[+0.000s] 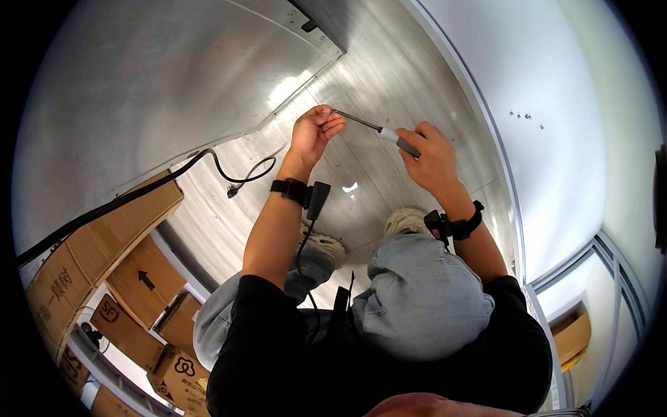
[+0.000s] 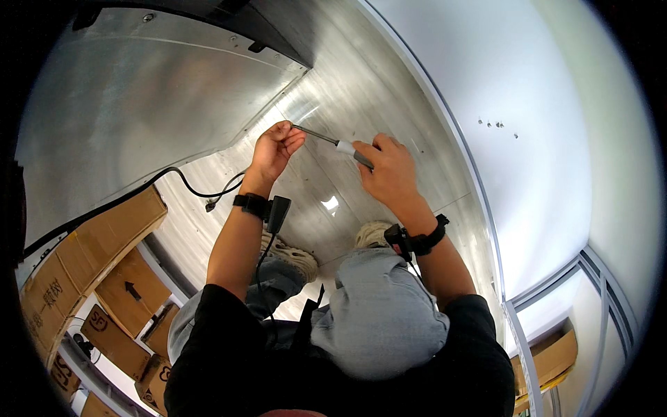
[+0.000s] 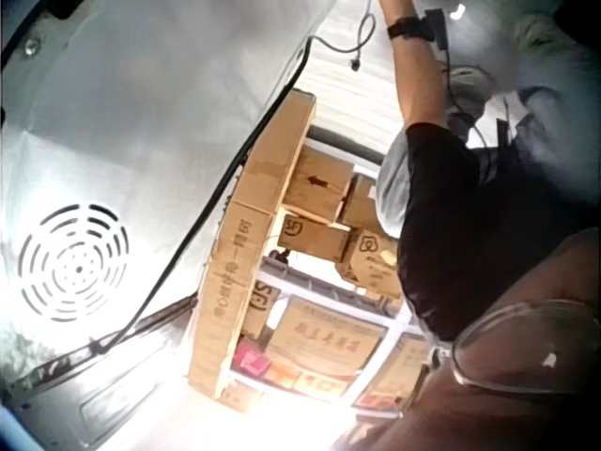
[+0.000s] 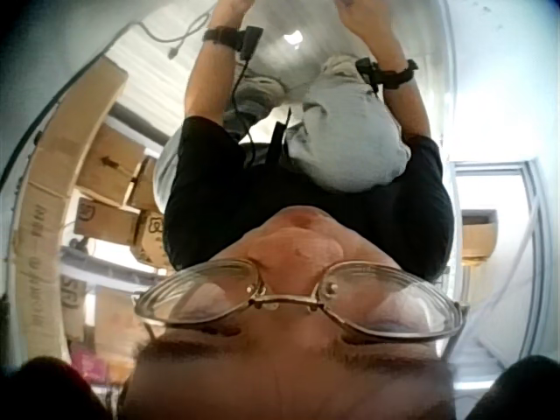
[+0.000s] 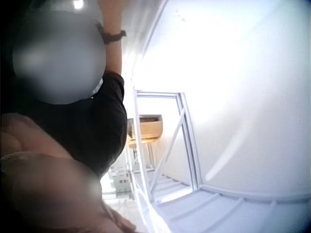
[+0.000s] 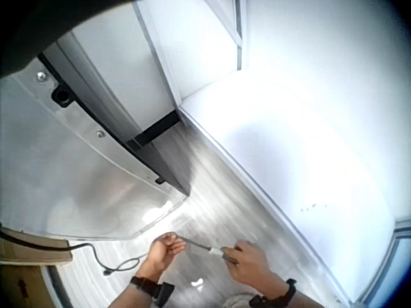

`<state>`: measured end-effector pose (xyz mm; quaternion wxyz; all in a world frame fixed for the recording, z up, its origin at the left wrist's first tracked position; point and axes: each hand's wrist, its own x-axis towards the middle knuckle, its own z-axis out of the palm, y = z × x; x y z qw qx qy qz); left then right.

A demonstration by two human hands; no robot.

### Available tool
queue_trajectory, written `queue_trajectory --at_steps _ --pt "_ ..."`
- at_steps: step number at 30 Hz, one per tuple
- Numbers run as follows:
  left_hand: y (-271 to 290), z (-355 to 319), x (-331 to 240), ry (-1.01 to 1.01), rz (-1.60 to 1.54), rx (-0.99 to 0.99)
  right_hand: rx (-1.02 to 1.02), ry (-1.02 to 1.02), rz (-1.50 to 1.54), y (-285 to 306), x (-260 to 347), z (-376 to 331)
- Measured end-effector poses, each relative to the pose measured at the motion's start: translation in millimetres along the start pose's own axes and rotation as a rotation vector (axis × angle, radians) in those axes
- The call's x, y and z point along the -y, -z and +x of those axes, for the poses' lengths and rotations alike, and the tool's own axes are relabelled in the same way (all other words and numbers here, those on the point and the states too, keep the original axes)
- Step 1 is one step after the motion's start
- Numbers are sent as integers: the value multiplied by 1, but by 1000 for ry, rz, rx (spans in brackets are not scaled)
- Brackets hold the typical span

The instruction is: The person uses a screwdriver to fasten screws into the underside of a white appliance, securing a black cable along the edge. After tightening several screws, the person wipes the appliance's surface with a blue cloth.

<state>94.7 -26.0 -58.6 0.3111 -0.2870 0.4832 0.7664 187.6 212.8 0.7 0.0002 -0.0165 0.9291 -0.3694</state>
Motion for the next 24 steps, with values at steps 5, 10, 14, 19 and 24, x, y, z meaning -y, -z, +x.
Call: queue_trajectory --at_steps 5,10,14,19,24 --pt "-5 -4 -3 11 66 8 -32 26 -93 1 3 -5" --pt "-4 1 -1 16 86 8 -71 102 -171 -1 2 -7" --pt "-2 6 3 12 91 6 -84 120 -214 -3 5 -9" --pt "-1 11 10 -1 140 -18 -106 123 -246 -6 4 -9" --pt "-8 18 11 32 119 -78 -149 104 -323 -18 -2 -12"
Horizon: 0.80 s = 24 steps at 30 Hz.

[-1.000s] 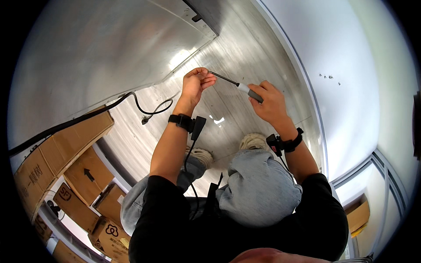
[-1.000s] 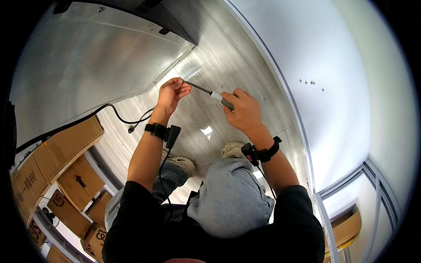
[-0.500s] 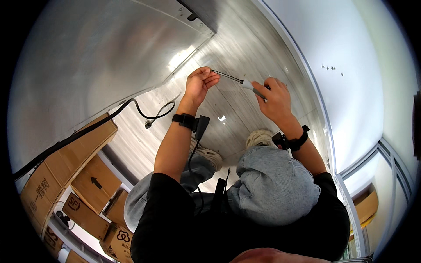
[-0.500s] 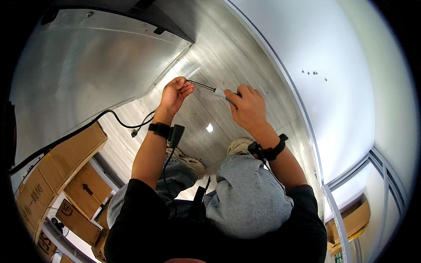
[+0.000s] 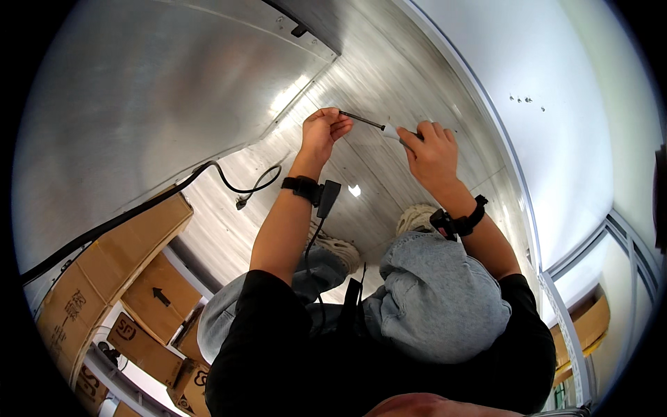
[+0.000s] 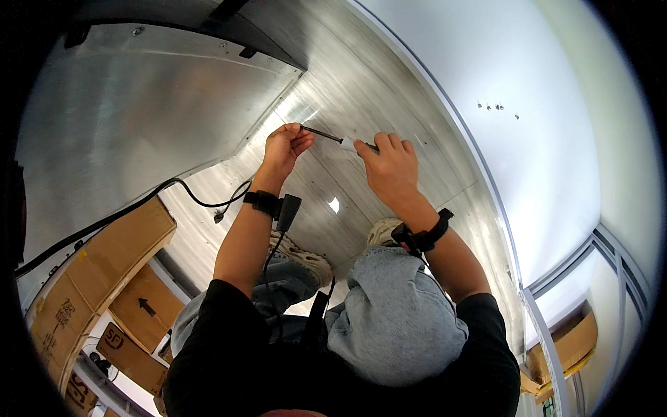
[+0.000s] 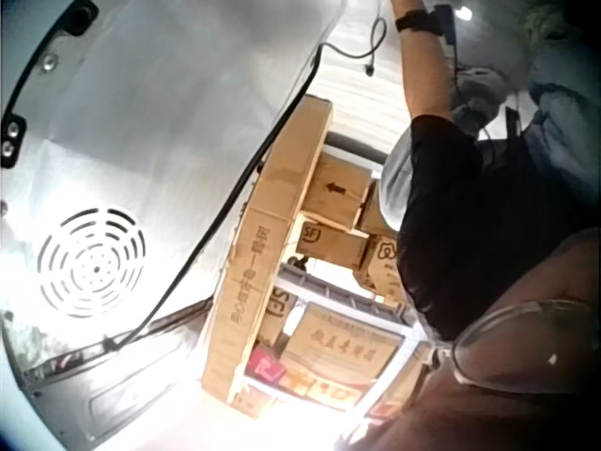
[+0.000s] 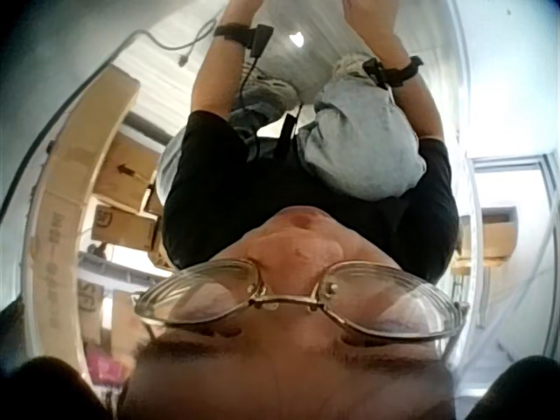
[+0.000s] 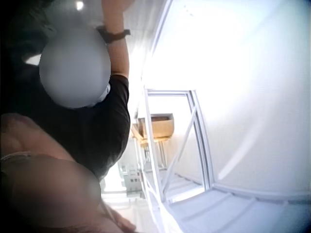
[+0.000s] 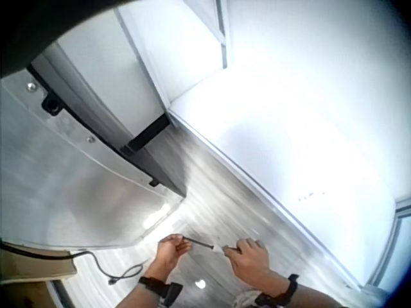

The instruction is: The person uses a screwdriver to fasten screws into the underside of a white appliance, securing a black cable along the edge. After tightening several screws, the person wipes the appliance's surface with a blue cloth.

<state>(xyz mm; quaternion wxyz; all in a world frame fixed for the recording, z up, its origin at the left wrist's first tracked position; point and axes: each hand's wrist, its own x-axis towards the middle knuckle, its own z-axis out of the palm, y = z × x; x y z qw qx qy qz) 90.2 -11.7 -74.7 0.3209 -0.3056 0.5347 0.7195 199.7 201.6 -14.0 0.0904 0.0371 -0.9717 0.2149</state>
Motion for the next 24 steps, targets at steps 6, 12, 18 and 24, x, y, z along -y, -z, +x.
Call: queue_trajectory --at_steps 6,12,18,24 --pt "-9 14 -15 28 14 83 75 -182 231 -11 2 1" --pt "-27 42 -21 18 -40 70 331 -641 569 -34 -8 10" --pt "-33 73 -24 10 -91 -21 142 -689 835 -65 -12 8" --pt "-37 87 -28 -31 -106 -48 115 -691 744 -84 -22 15"
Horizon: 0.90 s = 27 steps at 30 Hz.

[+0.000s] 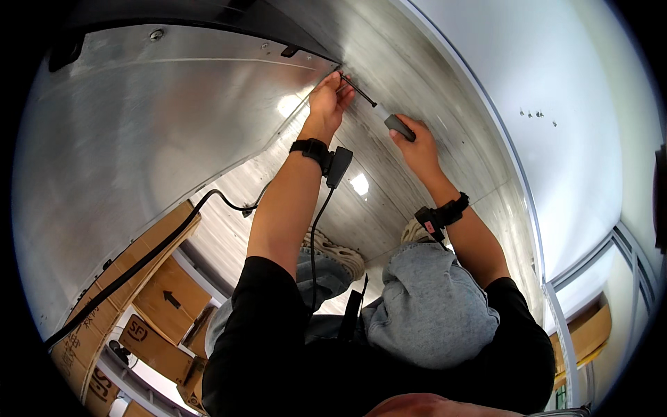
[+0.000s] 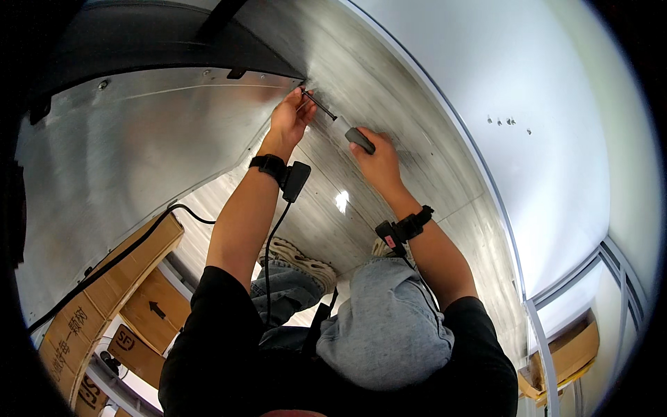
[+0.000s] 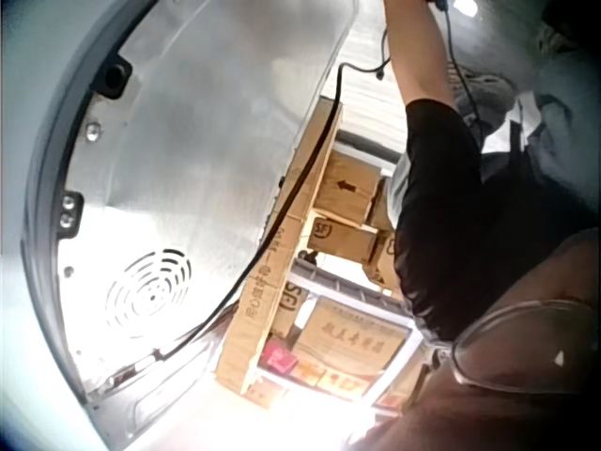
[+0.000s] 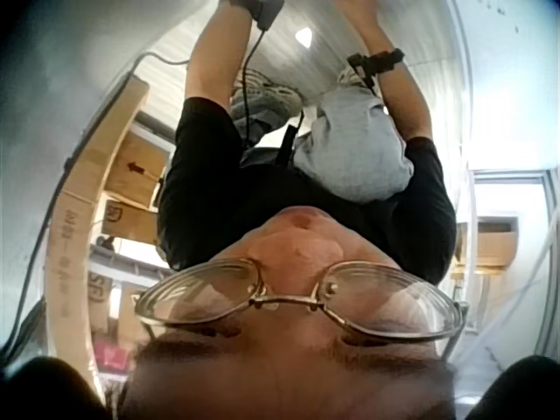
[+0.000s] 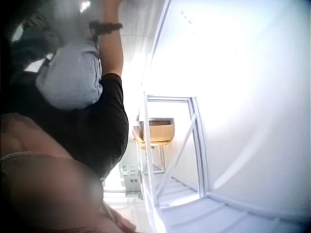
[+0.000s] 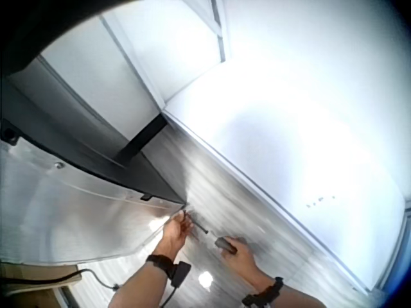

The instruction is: The person uses a screwdriver to fasten screws into the underside of a white appliance, securing a black cable along the edge. After tightening several screws, the person wipes the appliance's surface with a blue cloth.

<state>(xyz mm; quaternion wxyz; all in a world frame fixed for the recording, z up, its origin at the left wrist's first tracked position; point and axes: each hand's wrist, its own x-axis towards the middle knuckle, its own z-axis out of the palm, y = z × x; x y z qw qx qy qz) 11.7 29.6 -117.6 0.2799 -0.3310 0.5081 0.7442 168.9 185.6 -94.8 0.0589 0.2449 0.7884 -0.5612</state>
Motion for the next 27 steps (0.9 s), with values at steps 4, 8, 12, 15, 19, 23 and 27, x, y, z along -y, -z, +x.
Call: queue_trajectory --at_steps 4,8,12,15,19,23,27 --pt "-6 -2 -2 -22 -20 13 0 -48 197 -12 -9 7" --pt "-5 -1 -7 -28 -114 -4 -11 -65 306 -25 -14 6" --pt "-7 1 -8 -31 -97 -40 24 -109 345 -27 -10 6" --pt "-8 2 -8 -36 -71 -50 13 -121 324 -23 -2 5" --pt "-10 0 -9 -36 -17 -58 19 -144 370 -22 0 5" --pt "-14 -2 -11 -24 -18 -97 36 -189 415 -18 7 4" --pt "-12 0 -11 -10 -47 -95 64 -214 473 -14 11 5"
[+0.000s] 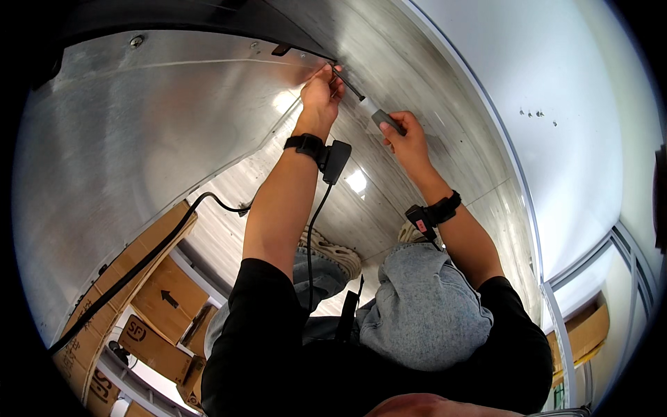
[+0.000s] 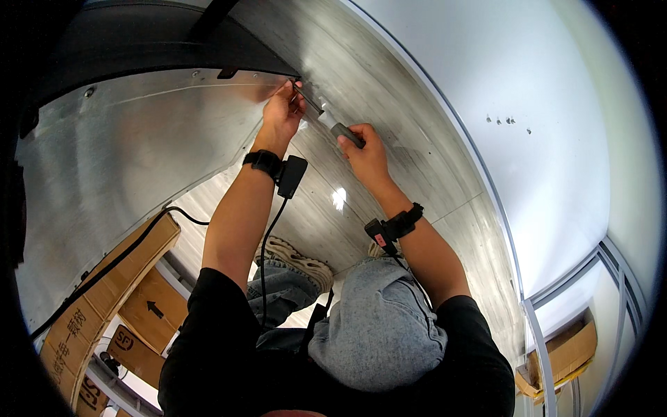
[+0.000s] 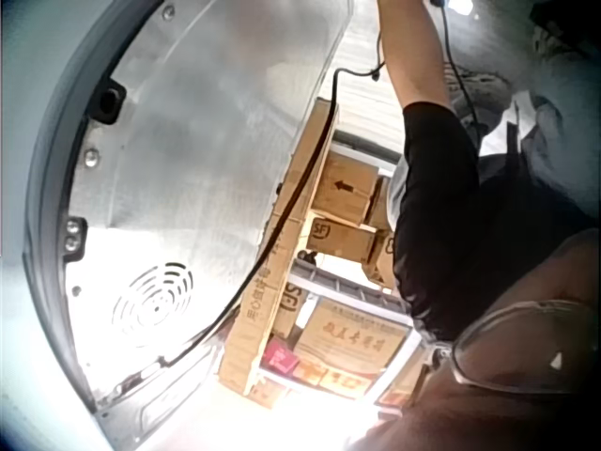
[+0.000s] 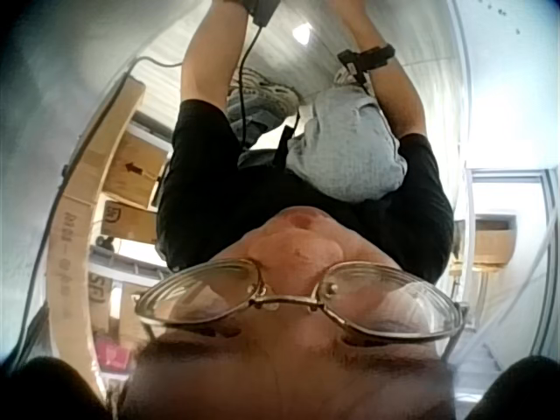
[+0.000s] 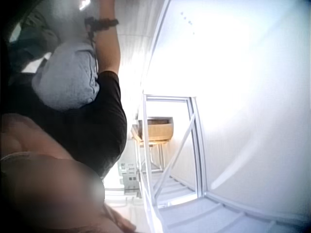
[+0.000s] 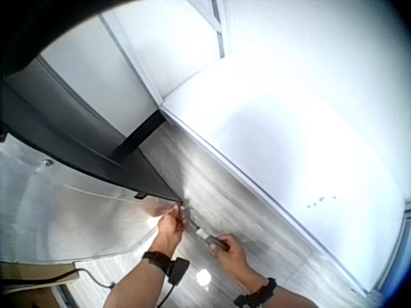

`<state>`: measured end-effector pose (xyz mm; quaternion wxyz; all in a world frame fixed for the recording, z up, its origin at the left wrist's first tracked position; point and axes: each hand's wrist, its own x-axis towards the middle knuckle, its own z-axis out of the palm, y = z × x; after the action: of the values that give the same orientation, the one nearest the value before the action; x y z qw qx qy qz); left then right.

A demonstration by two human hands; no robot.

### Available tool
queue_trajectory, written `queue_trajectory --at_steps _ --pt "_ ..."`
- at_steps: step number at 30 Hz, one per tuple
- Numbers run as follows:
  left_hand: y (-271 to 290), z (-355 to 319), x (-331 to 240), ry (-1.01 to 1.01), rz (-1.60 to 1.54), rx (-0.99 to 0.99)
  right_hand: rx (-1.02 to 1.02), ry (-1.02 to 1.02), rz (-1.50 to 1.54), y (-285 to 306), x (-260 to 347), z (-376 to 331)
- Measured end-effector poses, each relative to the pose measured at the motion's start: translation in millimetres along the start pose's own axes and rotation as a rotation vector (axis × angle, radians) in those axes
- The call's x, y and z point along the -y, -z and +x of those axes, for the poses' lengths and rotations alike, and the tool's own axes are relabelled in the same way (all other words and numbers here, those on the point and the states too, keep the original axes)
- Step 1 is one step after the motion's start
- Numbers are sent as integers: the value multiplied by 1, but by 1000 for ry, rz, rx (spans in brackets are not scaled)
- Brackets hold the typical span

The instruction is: The person uses a screwdriver to fasten screws into the underside of a white appliance, securing a black cable along the edge. After tightening several screws, the person wipes the appliance's surface with a blue cloth.

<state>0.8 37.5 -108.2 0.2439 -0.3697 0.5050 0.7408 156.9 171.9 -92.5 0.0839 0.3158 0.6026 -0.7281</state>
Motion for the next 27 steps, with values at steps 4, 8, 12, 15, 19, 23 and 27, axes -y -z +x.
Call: queue_trajectory --at_steps 4,8,12,15,19,23,27 --pt "5 6 3 -8 -30 43 -10 -41 -6 0 9 0" --pt "-6 -16 4 33 7 132 11 -108 73 6 10 5" --pt "-11 -23 2 -16 159 116 56 -238 225 7 26 2" --pt "-14 -20 -3 -9 276 55 -13 -262 236 2 22 0" --pt "-11 -11 0 -9 300 9 -117 279 -239 -2 -28 7" --pt "-11 -21 4 -32 229 36 -25 -125 155 1 1 0" --pt "-14 -35 1 5 227 168 110 -368 391 18 17 7"
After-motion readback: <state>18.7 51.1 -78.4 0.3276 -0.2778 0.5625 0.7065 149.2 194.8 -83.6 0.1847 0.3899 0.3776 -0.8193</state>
